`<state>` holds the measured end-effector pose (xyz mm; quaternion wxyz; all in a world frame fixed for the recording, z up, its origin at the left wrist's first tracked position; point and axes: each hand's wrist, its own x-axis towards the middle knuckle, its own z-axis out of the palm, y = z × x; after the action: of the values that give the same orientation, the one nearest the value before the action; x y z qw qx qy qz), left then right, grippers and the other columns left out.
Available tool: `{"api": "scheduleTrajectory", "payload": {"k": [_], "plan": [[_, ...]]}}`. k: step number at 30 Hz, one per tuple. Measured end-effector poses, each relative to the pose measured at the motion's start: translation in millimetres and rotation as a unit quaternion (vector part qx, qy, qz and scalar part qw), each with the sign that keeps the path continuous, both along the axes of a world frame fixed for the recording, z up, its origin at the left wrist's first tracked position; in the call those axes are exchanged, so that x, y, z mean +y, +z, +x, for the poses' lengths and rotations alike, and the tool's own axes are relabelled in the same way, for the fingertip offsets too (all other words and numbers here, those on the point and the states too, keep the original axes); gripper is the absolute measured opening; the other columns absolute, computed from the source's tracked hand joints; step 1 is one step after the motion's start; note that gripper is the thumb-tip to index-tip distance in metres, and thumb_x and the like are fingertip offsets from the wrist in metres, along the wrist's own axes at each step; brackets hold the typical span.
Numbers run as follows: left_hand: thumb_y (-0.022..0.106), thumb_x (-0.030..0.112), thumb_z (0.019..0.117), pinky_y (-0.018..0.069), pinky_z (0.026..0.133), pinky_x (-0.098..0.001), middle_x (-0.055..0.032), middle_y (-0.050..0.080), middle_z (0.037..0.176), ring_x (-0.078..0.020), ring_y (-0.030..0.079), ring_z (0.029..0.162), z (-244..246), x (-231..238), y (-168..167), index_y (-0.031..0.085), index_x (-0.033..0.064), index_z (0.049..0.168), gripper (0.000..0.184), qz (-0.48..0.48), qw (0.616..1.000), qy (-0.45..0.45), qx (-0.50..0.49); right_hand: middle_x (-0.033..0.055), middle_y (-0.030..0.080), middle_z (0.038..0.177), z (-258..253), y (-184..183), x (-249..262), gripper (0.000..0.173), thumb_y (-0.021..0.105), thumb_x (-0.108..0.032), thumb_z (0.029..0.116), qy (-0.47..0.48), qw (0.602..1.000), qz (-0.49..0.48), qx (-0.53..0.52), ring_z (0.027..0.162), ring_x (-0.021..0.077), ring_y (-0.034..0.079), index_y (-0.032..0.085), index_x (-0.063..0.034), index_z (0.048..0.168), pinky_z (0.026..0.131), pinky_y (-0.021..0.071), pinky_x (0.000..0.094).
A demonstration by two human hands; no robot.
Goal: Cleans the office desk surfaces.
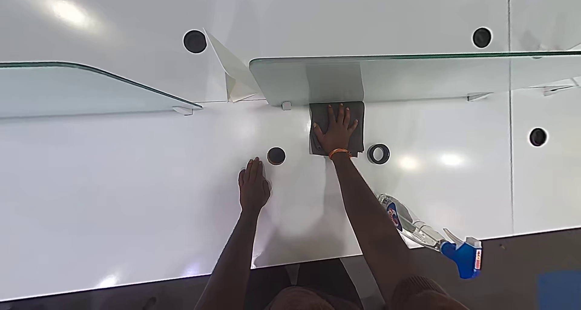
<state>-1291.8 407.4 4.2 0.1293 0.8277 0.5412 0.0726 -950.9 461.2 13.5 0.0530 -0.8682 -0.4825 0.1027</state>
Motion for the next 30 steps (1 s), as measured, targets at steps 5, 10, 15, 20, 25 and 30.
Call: {"api": "scheduleTrajectory", "payload": {"k": [5, 10, 15, 20, 25, 30], "plan": [[0.032, 0.021, 0.0988, 0.0308, 0.118, -0.0537, -0.0053, 0.047, 0.158, -0.0263, 0.040, 0.149, -2, 0, -3, 0.052, 0.0098, 0.148, 0.055, 0.016, 1.000, -0.005, -0.016, 0.0135, 0.013, 0.172, 4, -16, -8, 0.097, 0.041, -0.074, 0.0909, -0.086, 0.987, 0.129, -0.034, 0.159, 0.0316, 0.010, 0.020, -0.0139, 0.164, 0.122, 0.0130, 0.0667], [0.032, 0.024, 0.0979, 0.0304, 0.118, -0.0532, -0.0045, 0.045, 0.160, -0.0250, 0.037, 0.151, -1, 1, -1, 0.052, 0.0097, 0.148, 0.056, 0.007, 1.000, -0.006, -0.017, 0.0155, 0.005, 0.173, 2, -15, 0, 0.110, 0.032, -0.086, 0.0871, -0.103, 0.994, 0.035, -0.030, 0.159, 0.0372, 0.003, 0.013, -0.0115, 0.165, 0.120, 0.0061, 0.0719], [0.032, 0.025, 0.0989, 0.0292, 0.119, -0.0547, -0.0043, 0.044, 0.161, -0.0252, 0.035, 0.152, -1, 0, -3, 0.050, 0.0098, 0.150, 0.056, -0.004, 1.000, -0.006, -0.017, 0.0171, 0.006, 0.172, -23, -13, 15, 0.110, 0.037, -0.084, 0.0856, -0.129, 0.991, 0.010, -0.040, 0.159, 0.0395, 0.002, 0.016, -0.0094, 0.164, 0.119, 0.0056, 0.0734], [0.032, 0.026, 0.0983, 0.0300, 0.118, -0.0547, -0.0037, 0.044, 0.161, -0.0243, 0.035, 0.152, 0, 2, -3, 0.050, 0.0102, 0.150, 0.057, -0.004, 1.000, -0.006, -0.021, 0.0190, 0.012, 0.171, -86, -8, 34, 0.109, 0.035, -0.084, 0.0845, -0.126, 0.991, -0.013, -0.049, 0.158, 0.0386, 0.008, 0.020, -0.0108, 0.164, 0.119, 0.0075, 0.0721], [0.031, 0.026, 0.0986, 0.0295, 0.118, -0.0541, -0.0031, 0.044, 0.161, -0.0236, 0.034, 0.152, -2, 1, -5, 0.050, 0.0100, 0.150, 0.057, 0.007, 1.000, -0.008, -0.020, 0.0225, 0.009, 0.170, -159, -4, 39, 0.112, 0.033, -0.084, 0.0850, -0.088, 0.995, -0.033, -0.031, 0.158, 0.0406, 0.006, 0.023, -0.0030, 0.161, 0.119, 0.0049, 0.0732], [0.033, 0.025, 0.0987, 0.0288, 0.118, -0.0553, -0.0057, 0.043, 0.161, -0.0247, 0.033, 0.152, -2, 0, -3, 0.053, 0.0063, 0.146, 0.055, 0.006, 1.000, -0.007, -0.029, 0.0186, 0.001, 0.172, -195, 2, 25, 0.095, 0.038, -0.071, 0.0938, 0.046, 0.999, -0.021, 0.010, 0.159, 0.0388, -0.002, 0.014, -0.0143, 0.166, 0.118, 0.0039, 0.0747]]}}
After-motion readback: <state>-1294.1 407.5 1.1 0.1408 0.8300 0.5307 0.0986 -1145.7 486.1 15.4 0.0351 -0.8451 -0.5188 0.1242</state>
